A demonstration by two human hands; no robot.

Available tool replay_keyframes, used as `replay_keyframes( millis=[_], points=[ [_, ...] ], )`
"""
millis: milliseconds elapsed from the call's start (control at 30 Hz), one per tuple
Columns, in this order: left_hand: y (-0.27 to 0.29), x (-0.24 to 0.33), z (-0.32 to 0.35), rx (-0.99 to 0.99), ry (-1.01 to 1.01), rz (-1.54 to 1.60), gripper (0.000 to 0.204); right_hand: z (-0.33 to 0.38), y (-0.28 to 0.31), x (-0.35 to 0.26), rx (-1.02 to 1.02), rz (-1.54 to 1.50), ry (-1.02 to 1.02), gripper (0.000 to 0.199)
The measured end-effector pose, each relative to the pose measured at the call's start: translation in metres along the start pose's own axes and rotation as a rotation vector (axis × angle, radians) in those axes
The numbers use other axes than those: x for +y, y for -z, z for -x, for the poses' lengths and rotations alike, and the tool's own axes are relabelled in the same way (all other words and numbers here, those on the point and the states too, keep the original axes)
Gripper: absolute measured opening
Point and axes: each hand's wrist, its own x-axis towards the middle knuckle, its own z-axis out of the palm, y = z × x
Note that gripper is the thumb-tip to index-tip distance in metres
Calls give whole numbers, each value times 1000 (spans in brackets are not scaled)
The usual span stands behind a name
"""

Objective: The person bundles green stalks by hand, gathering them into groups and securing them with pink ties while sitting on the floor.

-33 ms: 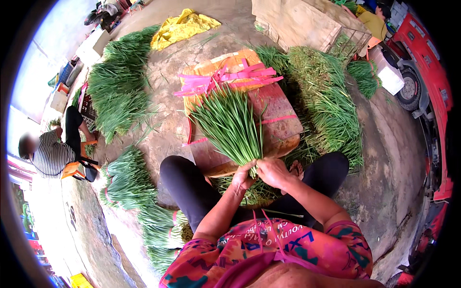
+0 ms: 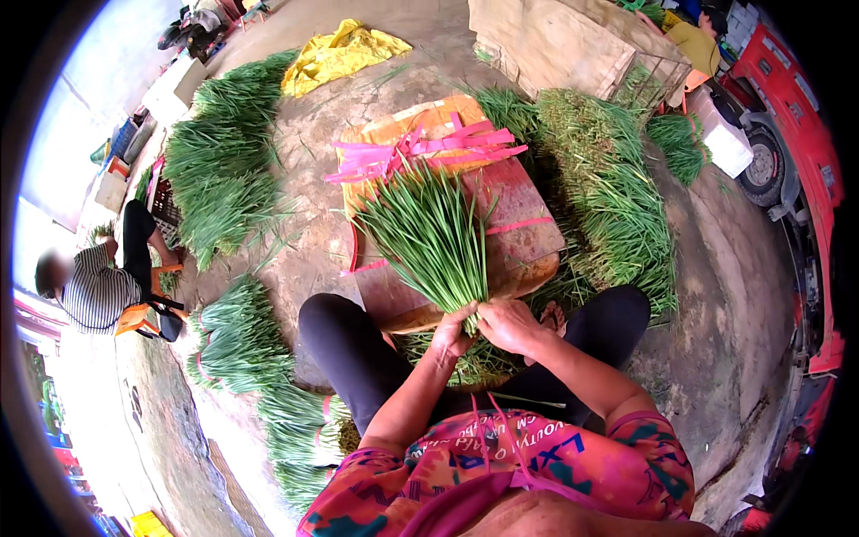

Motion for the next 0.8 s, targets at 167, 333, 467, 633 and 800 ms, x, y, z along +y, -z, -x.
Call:
replay_keyframes(
  millis=[167, 333, 467, 633, 800],
  points=[
    [1, 12, 18, -136, -37, -184, 24, -31, 83, 6, -802, -467, -192, 26],
    [9, 16, 38, -203, -35, -390, 28, -67, 84, 106, -317, -739, -106, 15],
    [9, 16, 45, -212, 19, -446, 28, -78, 104, 133, 280, -911, -365, 10],
    [-5, 10, 46, -250, 23, -546, 32, -58, 133, 153, 569, -961, -259, 11],
    [-7, 6, 52, -222, 98, -604, 37, -51, 131, 173, 644, -896, -374, 16]
  ],
)
